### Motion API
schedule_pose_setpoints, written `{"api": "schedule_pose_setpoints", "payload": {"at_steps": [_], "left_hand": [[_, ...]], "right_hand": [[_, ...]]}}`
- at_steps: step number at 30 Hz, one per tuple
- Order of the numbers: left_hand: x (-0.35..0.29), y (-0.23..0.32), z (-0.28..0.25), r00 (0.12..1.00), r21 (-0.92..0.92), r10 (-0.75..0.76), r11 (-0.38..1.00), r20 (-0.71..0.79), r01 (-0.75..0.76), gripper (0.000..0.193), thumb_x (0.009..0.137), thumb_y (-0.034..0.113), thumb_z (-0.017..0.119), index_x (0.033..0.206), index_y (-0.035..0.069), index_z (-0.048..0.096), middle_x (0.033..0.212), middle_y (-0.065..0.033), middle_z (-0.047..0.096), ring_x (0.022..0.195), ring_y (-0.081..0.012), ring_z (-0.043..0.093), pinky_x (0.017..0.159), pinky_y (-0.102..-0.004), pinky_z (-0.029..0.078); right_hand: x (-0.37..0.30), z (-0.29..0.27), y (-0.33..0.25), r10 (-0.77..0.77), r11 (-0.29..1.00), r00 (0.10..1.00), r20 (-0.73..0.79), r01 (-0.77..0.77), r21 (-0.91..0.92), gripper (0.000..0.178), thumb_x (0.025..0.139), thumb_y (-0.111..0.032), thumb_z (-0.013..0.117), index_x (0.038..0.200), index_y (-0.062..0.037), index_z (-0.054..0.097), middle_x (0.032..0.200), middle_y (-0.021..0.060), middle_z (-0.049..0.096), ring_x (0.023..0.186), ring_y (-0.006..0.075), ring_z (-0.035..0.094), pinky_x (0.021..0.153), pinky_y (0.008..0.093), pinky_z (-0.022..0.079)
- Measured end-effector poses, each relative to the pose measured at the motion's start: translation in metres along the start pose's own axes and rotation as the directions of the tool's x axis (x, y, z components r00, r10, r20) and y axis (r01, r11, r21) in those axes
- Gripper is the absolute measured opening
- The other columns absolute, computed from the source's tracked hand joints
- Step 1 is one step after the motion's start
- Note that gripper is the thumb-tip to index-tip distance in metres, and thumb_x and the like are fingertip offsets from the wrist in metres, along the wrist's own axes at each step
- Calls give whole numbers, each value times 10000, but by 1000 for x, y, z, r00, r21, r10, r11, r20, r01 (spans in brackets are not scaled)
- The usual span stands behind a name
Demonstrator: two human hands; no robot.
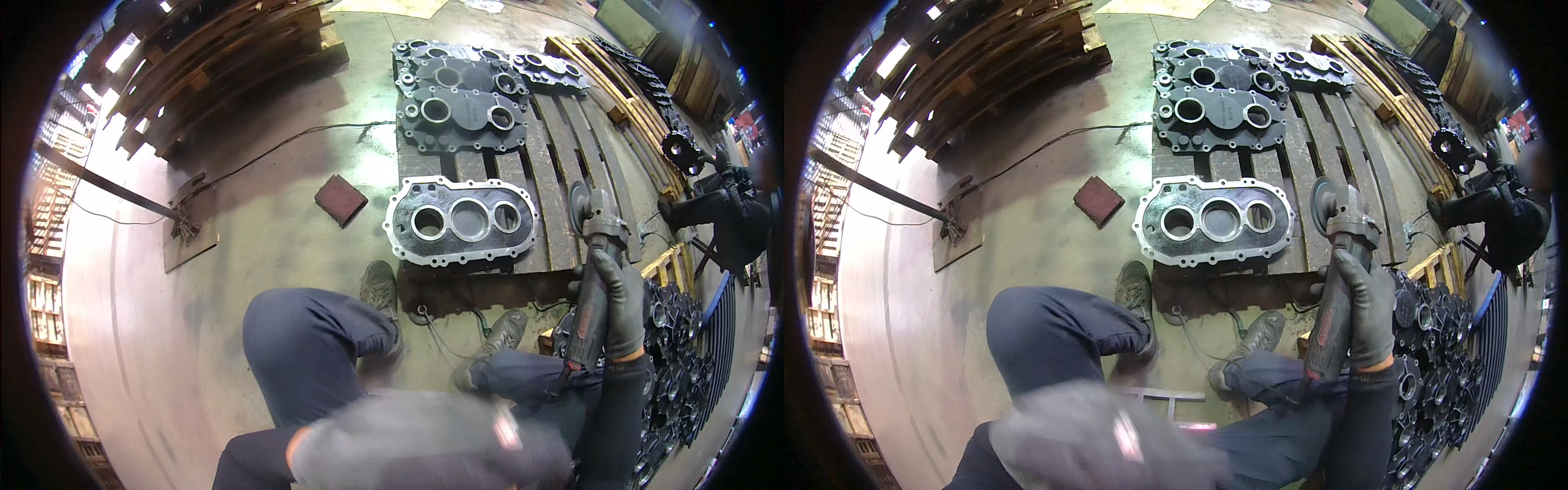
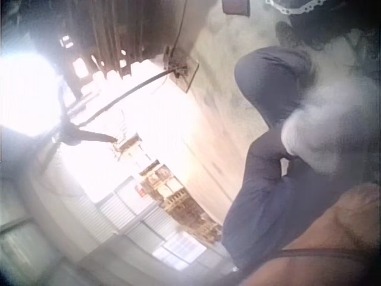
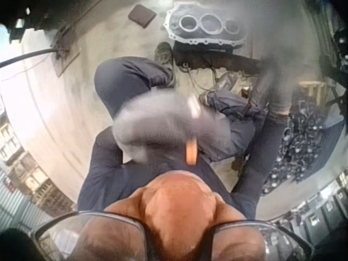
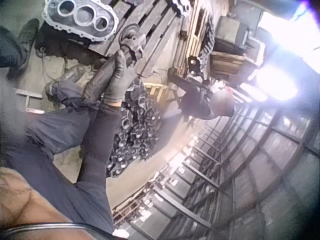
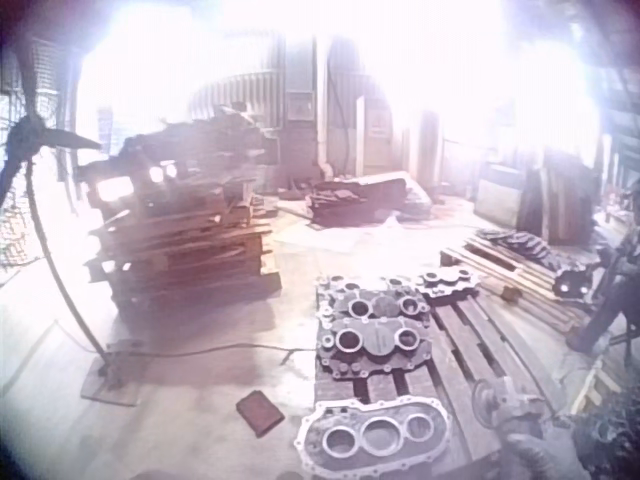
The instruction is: The person sits on the floor and uses an angle grinder to smooth the edges of metal cylinder head parts. They handle the parts one at a time, flipping them over to grind different sides, and place finished pieces onto a nearby stack.
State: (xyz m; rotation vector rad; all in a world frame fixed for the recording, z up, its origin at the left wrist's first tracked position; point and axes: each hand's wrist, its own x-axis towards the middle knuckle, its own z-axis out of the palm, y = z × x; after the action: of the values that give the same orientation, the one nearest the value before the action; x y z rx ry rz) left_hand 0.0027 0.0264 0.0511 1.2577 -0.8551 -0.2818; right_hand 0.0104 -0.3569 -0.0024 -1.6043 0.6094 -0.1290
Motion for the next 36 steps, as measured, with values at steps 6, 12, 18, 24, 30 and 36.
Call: {"api": "schedule_pose_setpoints", "payload": {"at_steps": [6,12,18,24,30,36], "left_hand": [[6,-32,-146,658,280,21,915,-752,290,347,1130,176,645,1426,2,692,1167,-133,805,1044,-227,788,948,-372,620],[-159,-251,-315,412,-40,-365,787,-835,616,194,1092,190,709,1194,31,752,936,-67,771,775,-160,733,703,-315,587],[-221,-382,-222,266,187,-420,219,-868,958,192,1098,134,666,1239,38,755,983,-115,797,805,-192,762,702,-349,618],[-254,-408,-168,68,87,-555,-8,-829,996,199,1097,139,670,1247,36,753,993,-117,800,814,-195,765,711,-350,622],[-265,-412,-161,8,33,-589,-31,-808,999,208,1096,143,674,1255,35,752,1003,-120,803,822,-198,768,720,-351,626],[-274,-414,-164,13,-20,-627,46,-779,999,216,1095,148,678,1263,34,751,1013,-123,806,830,-200,771,729,-352,629]], "right_hand": [[6,-13,-2,-50,998,998,-38,51,25,490,1006,-409,821,1198,26,701,934,112,768,740,215,786,669,326,634],[19,1,-1,-61,994,998,5,60,91,541,996,-441,835,1177,56,719,948,131,773,773,227,802,680,333,644],[18,-1,1,-3,1000,999,-44,4,10,527,989,-439,842,1150,49,724,912,116,764,751,227,800,667,336,643],[24,16,1,-11,999,1000,-8,11,-31,461,1001,-409,830,1122,18,707,895,91,744,726,214,788,657,329,634],[33,32,0,49,997,999,21,-48,-59,440,1020,-382,808,1188,8,689,922,84,742,719,195,770,660,316,621],[37,27,9,14,990,998,61,-6,-139,475,1025,-403,796,1240,11,706,973,116,781,735,200,775,669,314,623]]}}
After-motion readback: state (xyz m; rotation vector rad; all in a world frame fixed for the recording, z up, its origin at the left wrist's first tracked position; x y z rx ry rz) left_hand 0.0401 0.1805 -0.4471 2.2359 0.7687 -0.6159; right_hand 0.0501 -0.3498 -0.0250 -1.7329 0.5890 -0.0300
